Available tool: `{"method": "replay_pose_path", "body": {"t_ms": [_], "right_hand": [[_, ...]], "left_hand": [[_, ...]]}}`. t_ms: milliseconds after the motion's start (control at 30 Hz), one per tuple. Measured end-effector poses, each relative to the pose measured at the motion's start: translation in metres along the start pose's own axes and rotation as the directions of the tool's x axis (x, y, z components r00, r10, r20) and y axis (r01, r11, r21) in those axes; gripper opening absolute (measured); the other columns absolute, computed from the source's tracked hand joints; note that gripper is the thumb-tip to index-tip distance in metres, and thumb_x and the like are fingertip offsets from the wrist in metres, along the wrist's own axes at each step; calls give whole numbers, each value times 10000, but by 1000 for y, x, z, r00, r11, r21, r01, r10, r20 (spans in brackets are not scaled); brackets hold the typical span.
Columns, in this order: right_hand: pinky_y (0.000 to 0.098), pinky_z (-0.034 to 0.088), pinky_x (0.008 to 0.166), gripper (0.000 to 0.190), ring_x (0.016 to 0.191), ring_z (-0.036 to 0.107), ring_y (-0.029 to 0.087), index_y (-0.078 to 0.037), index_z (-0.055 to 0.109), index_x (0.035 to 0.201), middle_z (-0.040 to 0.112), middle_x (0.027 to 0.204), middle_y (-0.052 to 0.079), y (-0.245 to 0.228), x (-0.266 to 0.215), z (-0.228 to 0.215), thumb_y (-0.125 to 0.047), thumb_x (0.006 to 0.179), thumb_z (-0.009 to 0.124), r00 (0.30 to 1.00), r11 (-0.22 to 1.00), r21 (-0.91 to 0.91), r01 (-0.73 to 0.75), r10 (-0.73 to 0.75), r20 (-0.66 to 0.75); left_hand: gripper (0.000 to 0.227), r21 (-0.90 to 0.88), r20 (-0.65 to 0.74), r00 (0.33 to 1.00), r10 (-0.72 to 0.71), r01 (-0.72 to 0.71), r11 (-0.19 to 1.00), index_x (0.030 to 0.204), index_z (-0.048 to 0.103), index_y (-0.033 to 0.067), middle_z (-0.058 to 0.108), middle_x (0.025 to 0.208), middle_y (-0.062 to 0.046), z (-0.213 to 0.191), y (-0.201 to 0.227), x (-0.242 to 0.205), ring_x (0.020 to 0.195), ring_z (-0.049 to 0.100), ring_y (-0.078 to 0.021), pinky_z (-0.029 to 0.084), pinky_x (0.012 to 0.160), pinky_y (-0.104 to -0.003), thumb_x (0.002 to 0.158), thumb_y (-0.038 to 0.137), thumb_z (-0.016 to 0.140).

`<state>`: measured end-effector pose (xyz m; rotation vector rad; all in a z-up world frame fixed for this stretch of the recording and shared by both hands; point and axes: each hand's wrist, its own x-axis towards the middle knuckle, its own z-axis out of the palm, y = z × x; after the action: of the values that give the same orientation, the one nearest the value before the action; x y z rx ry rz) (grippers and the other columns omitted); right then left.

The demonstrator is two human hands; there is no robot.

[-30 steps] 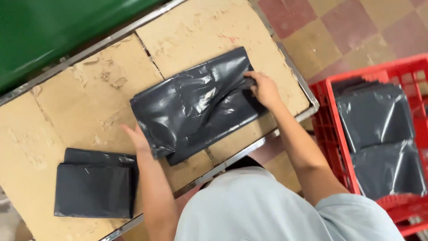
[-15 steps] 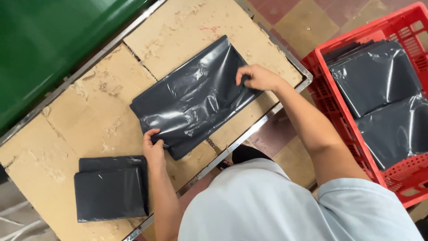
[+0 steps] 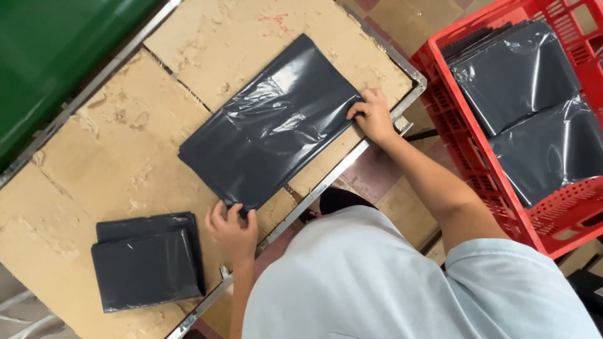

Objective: The person repeatedly takes black plastic-wrapped sheets from a conveyor belt, folds them in half on a table, and places them into a red basket. The process is repeated multiple times throughout the clip.

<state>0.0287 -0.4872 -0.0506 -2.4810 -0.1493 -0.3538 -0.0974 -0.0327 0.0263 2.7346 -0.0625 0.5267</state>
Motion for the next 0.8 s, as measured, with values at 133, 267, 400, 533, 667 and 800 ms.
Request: {"method": "replay_pose_path", "body": {"t_ms": [133, 267, 400, 533, 667, 800], "right_hand": [[430, 389, 955, 229, 1236, 428, 264, -310, 691, 782, 507, 1265, -19, -74, -8, -27, -87, 812, 732, 992, 961, -251, -118, 126, 16], [371, 424, 977, 144, 1107, 545, 248, -106, 665, 1064, 561, 1235, 103, -181, 4, -8, -82, 995, 540, 934, 871, -349, 346, -284, 219], [435, 393, 1126, 260, 1303, 556, 284, -62, 632, 1239, 613, 1351, 138, -182, -30, 39, -140, 1002, 561, 789, 778, -166, 605, -559, 254], [431, 423, 1106, 273, 1292, 575, 278, -75, 639, 1233, 643, 1314, 107, -157, -50, 26, -145, 1003, 510, 789, 826, 19, 564, -545, 284], [566, 331, 1150, 491, 1299, 531, 423, 20, 609, 1262, 612, 1323, 219, -157, -48, -10, -285, 910, 456, 807, 819, 452, 354, -512, 295], [543, 306, 1155, 468, 1344, 494, 377, 41, 544, 1385, 589, 1391, 229, -147, -40, -34, -145, 965, 451, 871, 653, 708, -270, -149, 469]], "left_hand": [[320, 268, 17, 982, 187, -185, 946, 1016, 612, 220, 611, 1333, -101, -13, 11, 13, 1360, 490, -416, 399, 974, -545, 868, 491, 696], [209, 219, 97, 863, 495, -504, 836, 746, 512, 233, 535, 821, 64, 3, 9, 24, 902, 583, -168, 415, 717, -343, 944, 291, 538], [218, -152, 131, 715, 686, -670, 727, 781, 520, 212, 465, 744, 11, -25, 72, 39, 688, 539, -221, 408, 568, -377, 953, 275, 402], [341, -502, 730, 282, 623, -397, 768, 746, 626, 128, 644, 786, -87, -15, 117, 110, 797, 689, -341, 529, 666, -481, 885, 439, 629], [360, -584, 769, 384, 511, 97, 806, 993, 707, 93, 722, 1073, -168, 54, 103, 197, 1056, 692, -335, 527, 905, -478, 968, 420, 558], [855, -435, 895, 226, 385, 635, 638, 1012, 660, 22, 725, 1101, -254, 141, 51, 228, 1104, 698, -323, 510, 954, -455, 1028, 641, 71]]}}
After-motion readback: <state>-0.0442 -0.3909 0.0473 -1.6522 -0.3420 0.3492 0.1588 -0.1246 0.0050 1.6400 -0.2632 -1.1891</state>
